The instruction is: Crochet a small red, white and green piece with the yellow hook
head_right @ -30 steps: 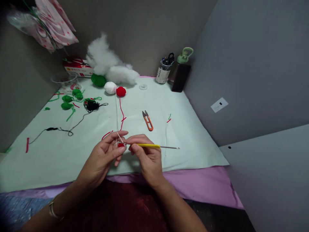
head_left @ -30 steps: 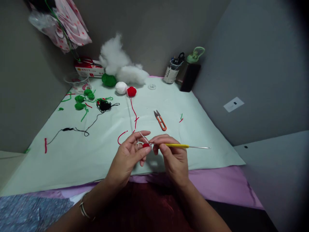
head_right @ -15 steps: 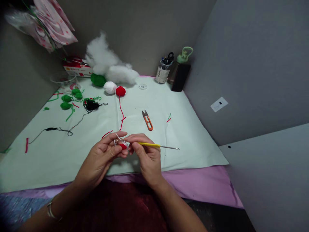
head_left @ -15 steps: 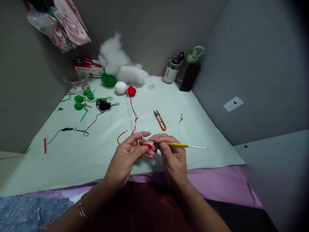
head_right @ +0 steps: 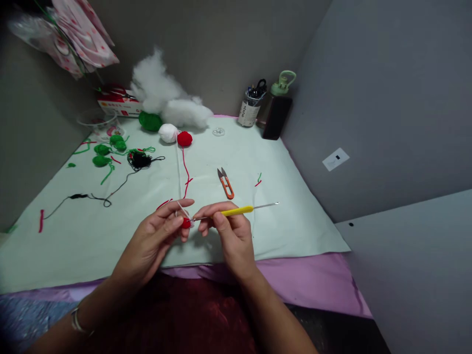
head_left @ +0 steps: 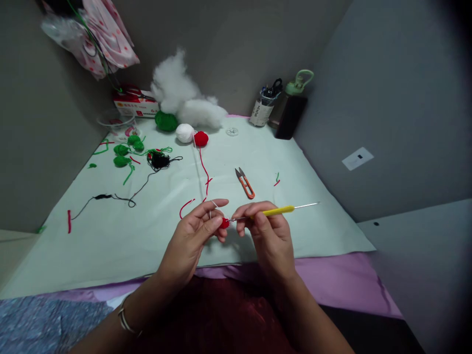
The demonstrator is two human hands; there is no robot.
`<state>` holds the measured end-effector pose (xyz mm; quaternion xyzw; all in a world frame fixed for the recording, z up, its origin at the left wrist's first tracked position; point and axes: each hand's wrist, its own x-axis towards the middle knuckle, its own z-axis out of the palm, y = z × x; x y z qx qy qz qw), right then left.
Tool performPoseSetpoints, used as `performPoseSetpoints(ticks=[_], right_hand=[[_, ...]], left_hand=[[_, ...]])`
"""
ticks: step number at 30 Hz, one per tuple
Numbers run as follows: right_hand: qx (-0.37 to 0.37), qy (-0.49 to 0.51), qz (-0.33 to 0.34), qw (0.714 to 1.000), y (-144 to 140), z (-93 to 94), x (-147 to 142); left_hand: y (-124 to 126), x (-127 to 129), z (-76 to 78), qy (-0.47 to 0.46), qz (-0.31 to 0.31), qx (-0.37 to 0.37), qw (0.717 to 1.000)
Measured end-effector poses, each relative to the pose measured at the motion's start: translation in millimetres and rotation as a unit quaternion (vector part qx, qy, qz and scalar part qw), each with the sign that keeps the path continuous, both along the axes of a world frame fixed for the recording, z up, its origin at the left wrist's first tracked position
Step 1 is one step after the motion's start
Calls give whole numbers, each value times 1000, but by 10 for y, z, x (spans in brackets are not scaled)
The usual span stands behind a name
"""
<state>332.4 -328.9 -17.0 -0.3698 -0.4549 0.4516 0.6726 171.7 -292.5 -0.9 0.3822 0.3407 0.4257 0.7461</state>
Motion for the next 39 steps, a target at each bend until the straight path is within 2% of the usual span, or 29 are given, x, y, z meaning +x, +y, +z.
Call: performPoseSetpoints(ticks=[3, 5, 8, 12, 14, 15, 16, 18, 20, 22, 24, 27, 30, 32, 33, 34, 36, 38, 39], right_hand=[[35, -76, -14, 996, -62, 48, 29], [68, -167, -34, 983, -100, 85, 37], [135, -315, -60, 938, -139, 102, 31], [202, -450, -124, 861, -154, 33, 17], [222, -486, -141, 833, -157, 0, 18], [224, -488, -140, 832, -159, -6, 20], [218, -473, -136, 843, -159, -6, 22], [175, -392, -131, 894, -153, 12, 21], [118, -258, -120, 951, -130, 37, 9], [79, -148, -91, 982, -95, 50, -14], [66, -121, -66, 988, -64, 48, -44], [79, -192, -88, 974, -60, 30, -84], [128, -324, -125, 929, -104, 10, -93], [169, -403, -134, 889, -131, 4, -79], [178, -413, -136, 883, -139, 4, -69], [174, -400, -138, 889, -141, 7, -60], [132, -310, -145, 930, -132, 17, -49], [77, -187, -131, 971, -109, 31, -57], [59, -142, -111, 982, -95, 36, -67]], left_hand=[[2, -9, -27, 12, 2, 20, 1000], [2, -10, -51, 20, 4, 35, 999], [1, 4, -73, 27, 11, 44, 999], [-9, 26, -60, 30, 24, 46, 998], [-9, 19, -45, 5, -7, 15, 1000], [-6, 9, -38, -14, -32, -13, 999], [0, -4, -33, -34, -58, -44, 997], [17, -30, -25, -64, -89, -93, 990], [29, -46, -19, -77, -82, -105, 988], [26, -42, -12, -77, -65, -88, 991], [6, -19, -3, -66, -61, -61, 994], [-26, 25, -1, -35, -44, -23, 998], [-32, 51, -25, -33, -12, -21, 999], [-14, 49, -46, -62, -24, -59, 996], [1, 43, -53, -78, -36, -85, 993], [18, 35, -58, -92, -46, -111, 989], [50, 16, -57, -111, -50, -143, 982], [63, 8, -50, -111, -33, -136, 984], [59, 10, -46, -106, -28, -120, 987]])
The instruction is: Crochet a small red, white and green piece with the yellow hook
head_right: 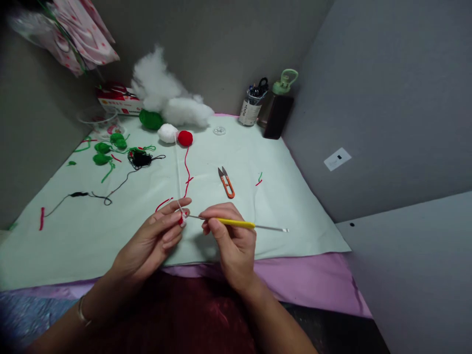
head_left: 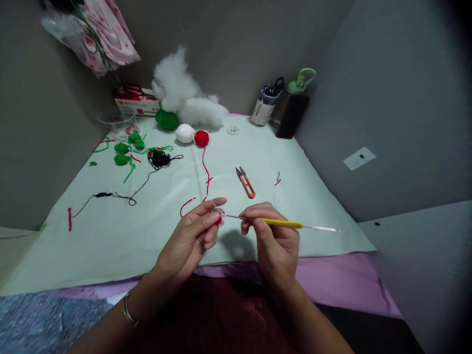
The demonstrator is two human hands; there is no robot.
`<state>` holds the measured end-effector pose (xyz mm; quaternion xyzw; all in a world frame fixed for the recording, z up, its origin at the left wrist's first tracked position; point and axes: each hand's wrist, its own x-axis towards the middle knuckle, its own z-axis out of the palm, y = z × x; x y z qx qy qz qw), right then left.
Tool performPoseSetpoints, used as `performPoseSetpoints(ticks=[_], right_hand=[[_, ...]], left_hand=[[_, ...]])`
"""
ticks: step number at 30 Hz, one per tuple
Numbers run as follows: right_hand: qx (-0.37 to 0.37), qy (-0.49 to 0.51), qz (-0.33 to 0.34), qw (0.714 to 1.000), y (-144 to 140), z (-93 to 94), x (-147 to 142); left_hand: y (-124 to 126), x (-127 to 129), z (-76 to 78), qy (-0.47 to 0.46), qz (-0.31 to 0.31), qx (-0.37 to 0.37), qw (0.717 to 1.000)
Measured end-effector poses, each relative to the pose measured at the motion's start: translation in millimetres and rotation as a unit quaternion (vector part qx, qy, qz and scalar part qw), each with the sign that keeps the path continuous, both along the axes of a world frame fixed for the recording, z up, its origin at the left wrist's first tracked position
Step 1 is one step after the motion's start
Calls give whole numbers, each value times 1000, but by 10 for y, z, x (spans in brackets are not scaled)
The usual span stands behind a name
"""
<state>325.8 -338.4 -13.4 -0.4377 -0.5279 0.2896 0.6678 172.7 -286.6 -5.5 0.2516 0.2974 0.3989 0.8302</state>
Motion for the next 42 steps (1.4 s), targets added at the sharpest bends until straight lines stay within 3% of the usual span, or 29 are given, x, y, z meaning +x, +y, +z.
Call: performPoseSetpoints(ticks=[3, 5, 12, 16, 21, 25, 29, 32, 34, 37, 39, 42], right_hand=[[-27, 39, 52, 998, 37, -2, -26], [-37, 37, 46, 998, 51, -20, -23], [-72, 154, 101, 980, 49, -70, 54], [-52, 134, 97, 985, 27, -46, 59], [-15, 4, 48, 999, -42, -11, 68], [54, -140, 26, 988, -78, 27, 80], [127, -342, -35, 930, -74, 20, 55], [170, -427, -88, 884, -75, -19, 27], [148, -380, -85, 909, -76, -32, 22], [62, -175, -42, 982, -56, -14, 28], [18, -55, -1, 998, -24, 6, 25], [1, -25, 34, 999, 14, 9, -2]], left_hand=[[-41, 22, 4, 23, -2, 61, 998], [-69, 34, 5, 32, -4, 81, 996], [-65, 8, 23, 44, 5, 74, 996], [-64, -7, 23, 49, 2, 73, 996], [-84, -15, -7, 65, 18, 108, 992], [-93, -1, -59, 88, 34, 157, 983], [-114, 27, -73, 89, 61, 172, 979], [-114, 22, -45, 44, 34, 106, 993], [-91, 2, -23, 9, -11, 34, 999], [-50, -30, 0, -3, -27, -17, 1000], [-45, -30, 8, 10, -5, 9, 1000], [-77, 5, 10, 41, 6, 77, 996]])
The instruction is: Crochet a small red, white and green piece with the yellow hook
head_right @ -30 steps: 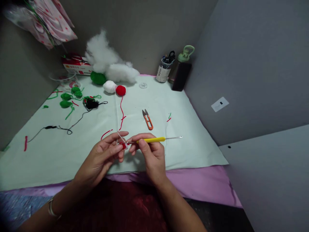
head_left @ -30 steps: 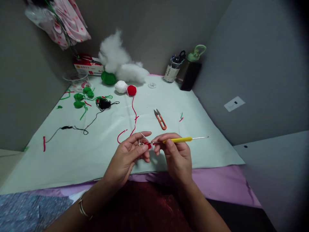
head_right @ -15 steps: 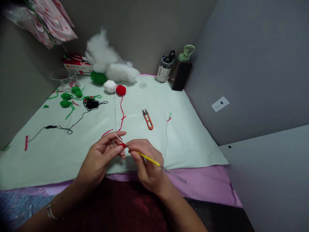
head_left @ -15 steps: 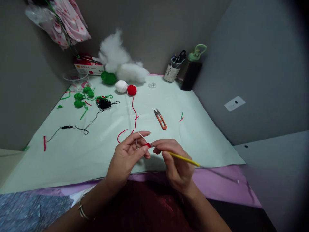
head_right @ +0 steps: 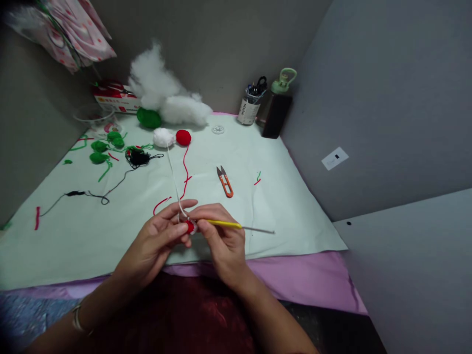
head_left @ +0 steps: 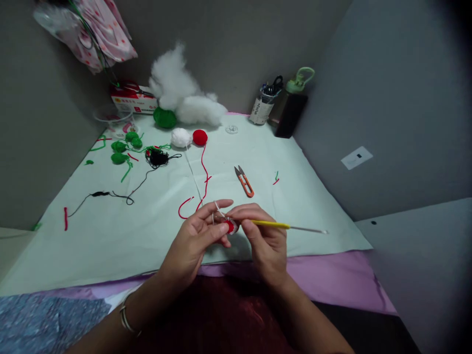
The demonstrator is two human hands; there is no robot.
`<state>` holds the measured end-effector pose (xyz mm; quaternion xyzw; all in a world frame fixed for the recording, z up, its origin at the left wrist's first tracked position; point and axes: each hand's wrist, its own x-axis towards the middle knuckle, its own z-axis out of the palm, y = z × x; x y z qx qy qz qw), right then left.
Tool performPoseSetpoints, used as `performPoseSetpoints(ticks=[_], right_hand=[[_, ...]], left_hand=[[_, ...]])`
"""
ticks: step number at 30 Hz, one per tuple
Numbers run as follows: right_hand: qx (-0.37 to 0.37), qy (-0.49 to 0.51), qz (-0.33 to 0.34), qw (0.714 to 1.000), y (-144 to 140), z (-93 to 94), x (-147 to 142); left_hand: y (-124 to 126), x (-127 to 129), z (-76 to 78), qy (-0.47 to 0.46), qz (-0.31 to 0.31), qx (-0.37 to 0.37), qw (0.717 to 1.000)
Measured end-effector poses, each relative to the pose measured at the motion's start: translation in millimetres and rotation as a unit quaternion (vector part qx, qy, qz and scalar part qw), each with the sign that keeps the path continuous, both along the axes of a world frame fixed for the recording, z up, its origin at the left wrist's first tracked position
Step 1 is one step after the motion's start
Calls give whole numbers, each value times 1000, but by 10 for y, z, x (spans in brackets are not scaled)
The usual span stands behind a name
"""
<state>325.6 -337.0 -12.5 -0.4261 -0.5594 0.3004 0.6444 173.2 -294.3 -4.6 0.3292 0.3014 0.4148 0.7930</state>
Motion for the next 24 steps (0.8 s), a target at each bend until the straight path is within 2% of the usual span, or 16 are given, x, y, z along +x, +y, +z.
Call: performPoseSetpoints(ticks=[4, 6, 8, 9, 11, 14, 16, 19, 24], right_hand=[[45, -127, -47, 990, -29, -44, -32], [81, -232, -72, 967, -63, -60, -28], [104, -277, -85, 951, -89, -54, -16], [102, -260, -91, 956, -95, -42, -9], [67, -161, -98, 980, -91, -2, -3], [7, -18, -57, 998, -51, 59, -23], [-5, 7, -20, 1000, -16, 73, -42], [-25, 23, -12, 999, 23, 38, -41], [-69, 107, 26, 992, 31, -67, 37]], left_hand=[[-38, 45, -24, 26, 26, 41, 998], [-26, 43, -39, 11, 19, 13, 1000], [5, 24, -42, -17, -15, -42, 999], [24, 11, -38, -28, -28, -69, 997], [57, -14, -18, -41, -35, -100, 994], [63, -25, 12, -35, -16, -76, 996], [38, -11, 17, -20, -18, -39, 999], [2, 15, 5, -2, -22, -4, 1000], [9, 7, 6, 0, -29, 3, 1000]])
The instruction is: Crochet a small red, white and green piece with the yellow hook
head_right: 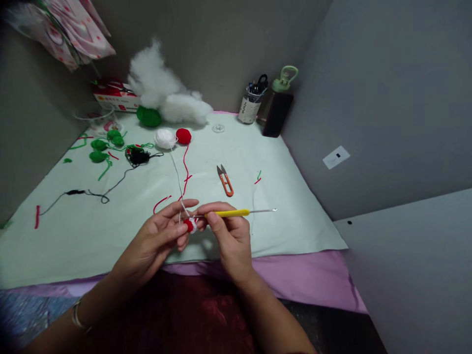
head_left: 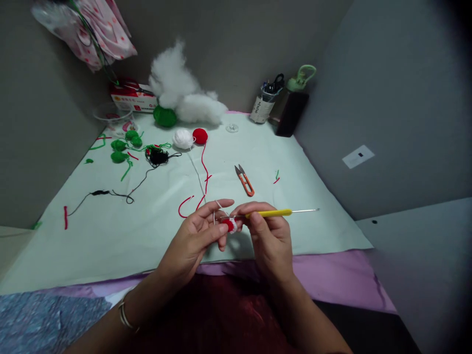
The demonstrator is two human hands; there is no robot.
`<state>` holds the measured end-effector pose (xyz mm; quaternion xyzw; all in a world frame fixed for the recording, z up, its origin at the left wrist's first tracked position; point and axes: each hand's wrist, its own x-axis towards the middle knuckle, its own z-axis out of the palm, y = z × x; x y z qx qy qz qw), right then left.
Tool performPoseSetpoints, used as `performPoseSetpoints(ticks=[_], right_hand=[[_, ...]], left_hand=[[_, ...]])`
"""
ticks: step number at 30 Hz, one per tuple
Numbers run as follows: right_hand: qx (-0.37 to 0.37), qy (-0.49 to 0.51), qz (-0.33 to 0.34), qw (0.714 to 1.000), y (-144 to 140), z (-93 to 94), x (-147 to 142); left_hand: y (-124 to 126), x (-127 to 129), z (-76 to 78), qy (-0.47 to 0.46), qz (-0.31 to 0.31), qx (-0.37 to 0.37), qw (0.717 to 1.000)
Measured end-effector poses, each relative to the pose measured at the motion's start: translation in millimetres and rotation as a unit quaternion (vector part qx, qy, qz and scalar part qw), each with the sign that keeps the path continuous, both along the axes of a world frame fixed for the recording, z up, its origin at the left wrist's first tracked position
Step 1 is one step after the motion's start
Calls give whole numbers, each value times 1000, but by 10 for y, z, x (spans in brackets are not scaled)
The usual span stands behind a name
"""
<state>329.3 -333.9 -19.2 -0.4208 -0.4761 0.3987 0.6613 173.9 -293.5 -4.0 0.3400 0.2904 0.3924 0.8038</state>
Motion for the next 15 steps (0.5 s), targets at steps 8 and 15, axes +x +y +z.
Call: performPoseSetpoints(ticks=[8, 15], right_hand=[[53, -117, -9, 992, -88, 108, 47], [216, -437, -67, 870, -115, 131, 36]], left_hand=[[-30, -39, -6, 64, 37, 35, 997], [-35, -1, -47, 79, 81, 84, 990]])
